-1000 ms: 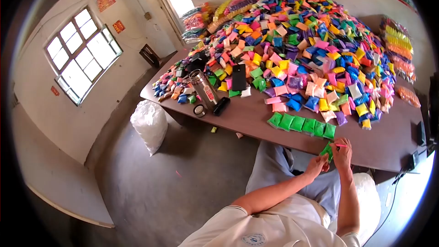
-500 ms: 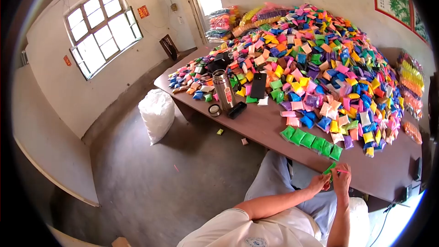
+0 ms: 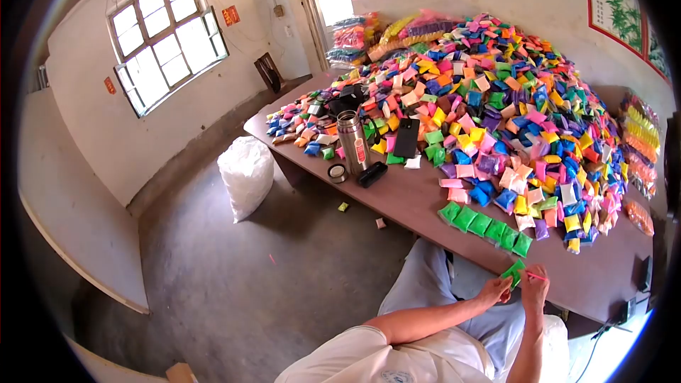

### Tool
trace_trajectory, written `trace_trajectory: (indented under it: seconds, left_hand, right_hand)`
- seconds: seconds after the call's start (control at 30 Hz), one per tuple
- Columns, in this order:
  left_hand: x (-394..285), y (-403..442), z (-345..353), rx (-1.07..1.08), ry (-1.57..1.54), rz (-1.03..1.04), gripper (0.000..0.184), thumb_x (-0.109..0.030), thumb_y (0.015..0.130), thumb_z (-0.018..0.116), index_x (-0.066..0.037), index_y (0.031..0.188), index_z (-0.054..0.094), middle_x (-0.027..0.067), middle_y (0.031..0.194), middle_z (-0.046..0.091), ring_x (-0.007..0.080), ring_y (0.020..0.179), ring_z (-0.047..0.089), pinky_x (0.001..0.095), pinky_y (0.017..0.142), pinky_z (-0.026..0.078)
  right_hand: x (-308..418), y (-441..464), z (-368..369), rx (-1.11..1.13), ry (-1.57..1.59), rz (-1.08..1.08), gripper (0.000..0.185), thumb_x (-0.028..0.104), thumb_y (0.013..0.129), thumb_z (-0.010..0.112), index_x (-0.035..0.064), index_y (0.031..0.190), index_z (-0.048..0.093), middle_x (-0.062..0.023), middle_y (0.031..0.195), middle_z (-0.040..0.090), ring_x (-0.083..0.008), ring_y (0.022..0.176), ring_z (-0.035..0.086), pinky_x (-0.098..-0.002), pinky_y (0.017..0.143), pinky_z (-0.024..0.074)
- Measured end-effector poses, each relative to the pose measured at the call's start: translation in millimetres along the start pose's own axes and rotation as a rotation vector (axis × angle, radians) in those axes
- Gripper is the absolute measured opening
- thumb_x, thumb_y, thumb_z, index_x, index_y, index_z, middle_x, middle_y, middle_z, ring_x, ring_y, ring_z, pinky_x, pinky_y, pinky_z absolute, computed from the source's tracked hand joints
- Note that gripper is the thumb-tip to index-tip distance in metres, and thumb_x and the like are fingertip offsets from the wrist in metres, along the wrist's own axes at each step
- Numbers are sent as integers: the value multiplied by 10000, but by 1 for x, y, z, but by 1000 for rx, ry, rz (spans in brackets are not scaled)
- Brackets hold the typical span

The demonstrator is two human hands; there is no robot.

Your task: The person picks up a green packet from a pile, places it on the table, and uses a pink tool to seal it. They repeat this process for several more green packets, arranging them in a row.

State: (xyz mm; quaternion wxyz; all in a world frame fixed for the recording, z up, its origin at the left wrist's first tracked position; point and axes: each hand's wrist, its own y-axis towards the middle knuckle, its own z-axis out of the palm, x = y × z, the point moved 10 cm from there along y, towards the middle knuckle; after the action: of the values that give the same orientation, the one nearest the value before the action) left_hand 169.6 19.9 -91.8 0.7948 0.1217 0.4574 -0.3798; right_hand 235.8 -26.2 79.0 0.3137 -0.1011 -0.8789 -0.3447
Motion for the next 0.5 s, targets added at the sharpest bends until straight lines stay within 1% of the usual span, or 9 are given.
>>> trace_trajectory:
  seconds: [0.07, 0.17, 0.3, 0.37, 0.4, 0.47, 0.5]
  left_hand:
    - [-3, -1, 1, 26, 52, -3, 447, -455, 880, 511, -99, 614, 472, 28, 553, 499, 100, 465, 455, 243, 445, 356]
    - [-1, -1, 2, 19, -7, -14, 460, -491, 874, 494, -112, 615, 458, 15, 568, 511, 90, 503, 467, 235, 465, 346]
    - [-7, -1, 3, 11, 58, 5, 465, -492, 876, 492, -113, 609, 453, 16, 563, 509, 89, 497, 461, 235, 461, 341]
    - [-3, 0, 2, 49, 48, 7, 451, -489, 857, 528, -106, 627, 466, 19, 571, 506, 95, 482, 459, 237, 446, 358]
    - [-2, 1, 2, 50, 47, 11, 451, -489, 857, 528, -106, 627, 466, 19, 571, 506, 95, 482, 459, 237, 446, 358]
    - [-4, -1, 0, 55, 42, 17, 457, -498, 857, 521, -105, 628, 465, 19, 567, 504, 94, 481, 460, 236, 446, 362]
    - [-2, -3, 1, 54, 40, 13, 457, -498, 857, 521, -105, 628, 465, 19, 567, 504, 94, 481, 460, 236, 446, 362]
  right_hand:
    - [-3, -7, 13, 49, -40, -51, 78, 35, 713, 619, 16, 695, 546, -115, 695, 535, -284, 678, 534, -387, 602, 422]
    - [-6, -5, 9, 0, -110, -82, 73, 34, 707, 620, 14, 699, 549, -117, 703, 540, -288, 682, 536, -387, 607, 426]
    - [-10, 3, -1, -31, -112, -11, 49, 34, 723, 594, 10, 704, 555, -116, 709, 545, -294, 693, 540, -387, 612, 429]
    - [-15, 4, -11, -135, -194, 5, 47, 32, 720, 596, 7, 703, 560, -115, 718, 551, -286, 695, 544, -378, 615, 429]
    - [-16, 5, -13, -136, -195, 1, 47, 32, 720, 596, 7, 703, 560, -115, 718, 551, -286, 695, 544, -378, 615, 429]
    - [-23, 5, -16, -105, -36, 62, 54, 21, 708, 610, 3, 696, 560, -118, 712, 552, -271, 672, 546, -364, 601, 428]
    - [-20, 1, -17, -102, -37, 65, 54, 21, 708, 610, 3, 696, 560, -118, 712, 552, -271, 672, 546, -364, 601, 428]
